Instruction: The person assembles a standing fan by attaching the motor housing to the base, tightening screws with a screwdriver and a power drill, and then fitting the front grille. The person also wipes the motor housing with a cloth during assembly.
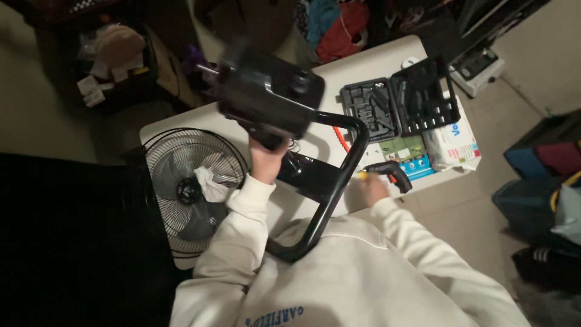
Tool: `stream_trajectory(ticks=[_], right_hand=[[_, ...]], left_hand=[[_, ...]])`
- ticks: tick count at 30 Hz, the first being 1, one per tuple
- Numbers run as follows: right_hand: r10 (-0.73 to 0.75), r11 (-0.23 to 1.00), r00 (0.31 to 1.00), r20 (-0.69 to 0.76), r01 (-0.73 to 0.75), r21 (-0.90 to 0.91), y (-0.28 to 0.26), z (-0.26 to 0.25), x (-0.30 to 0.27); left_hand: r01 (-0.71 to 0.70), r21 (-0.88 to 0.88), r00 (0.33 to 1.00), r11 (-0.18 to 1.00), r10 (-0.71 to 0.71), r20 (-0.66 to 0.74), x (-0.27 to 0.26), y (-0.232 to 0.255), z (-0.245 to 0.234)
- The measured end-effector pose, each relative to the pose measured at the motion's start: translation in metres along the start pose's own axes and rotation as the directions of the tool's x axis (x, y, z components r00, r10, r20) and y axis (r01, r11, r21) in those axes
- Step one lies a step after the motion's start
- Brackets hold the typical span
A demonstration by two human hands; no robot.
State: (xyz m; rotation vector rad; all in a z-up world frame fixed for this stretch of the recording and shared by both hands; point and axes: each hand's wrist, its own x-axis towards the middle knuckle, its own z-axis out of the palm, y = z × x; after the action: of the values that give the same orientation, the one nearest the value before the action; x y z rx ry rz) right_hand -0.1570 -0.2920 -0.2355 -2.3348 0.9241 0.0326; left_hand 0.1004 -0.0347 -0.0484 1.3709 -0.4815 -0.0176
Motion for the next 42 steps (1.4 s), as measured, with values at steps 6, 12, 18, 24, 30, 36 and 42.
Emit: stream_trajectory(ticks=[6,12,18,24,30,36,42], right_hand=[[-0.011,0.833,0.998,0.055,-0.021,0.552,-0.018,0.06,0.028],[-0.301,0.904,0.89,-0.342,0.152,-0.4,0.016,0.014,0.033],[0.136,0.841,0.97,-0.203,-0.221,-0.493,0.063,-0.044,0.043],[0.074,0.981,0.99,-0.123,-0.094,-0.172,0.076,-0.056,0.055],[-0.06,0.947,0.921,-0.386,0.175,0.27,0.017,-0.153,0.056],[-0.411,0.809,0.876,-0.251,0.478,0.343,-0.144,-0.292,-0.024],[-0.814,0.569,0.575,0.079,0.818,-0.083,-0.274,-0.312,-0.074]], left_hand=[[0.269,-0.425,0.955,0.864,-0.296,0.002,-0.007,-0.002,0.008],[0.324,-0.476,0.936,0.818,-0.349,0.038,-0.018,0.014,-0.006],[0.339,-0.577,0.929,0.743,-0.362,0.079,-0.035,0.04,-0.022],[0.337,-0.599,0.934,0.727,-0.339,0.115,-0.056,0.035,-0.024],[0.412,-0.69,0.889,0.595,-0.429,0.16,-0.069,0.026,-0.028],[0.42,-0.68,0.904,0.6,-0.346,0.253,-0.063,0.042,-0.019],[0.371,-0.558,0.919,0.742,-0.206,0.337,-0.052,0.058,-0.014]])
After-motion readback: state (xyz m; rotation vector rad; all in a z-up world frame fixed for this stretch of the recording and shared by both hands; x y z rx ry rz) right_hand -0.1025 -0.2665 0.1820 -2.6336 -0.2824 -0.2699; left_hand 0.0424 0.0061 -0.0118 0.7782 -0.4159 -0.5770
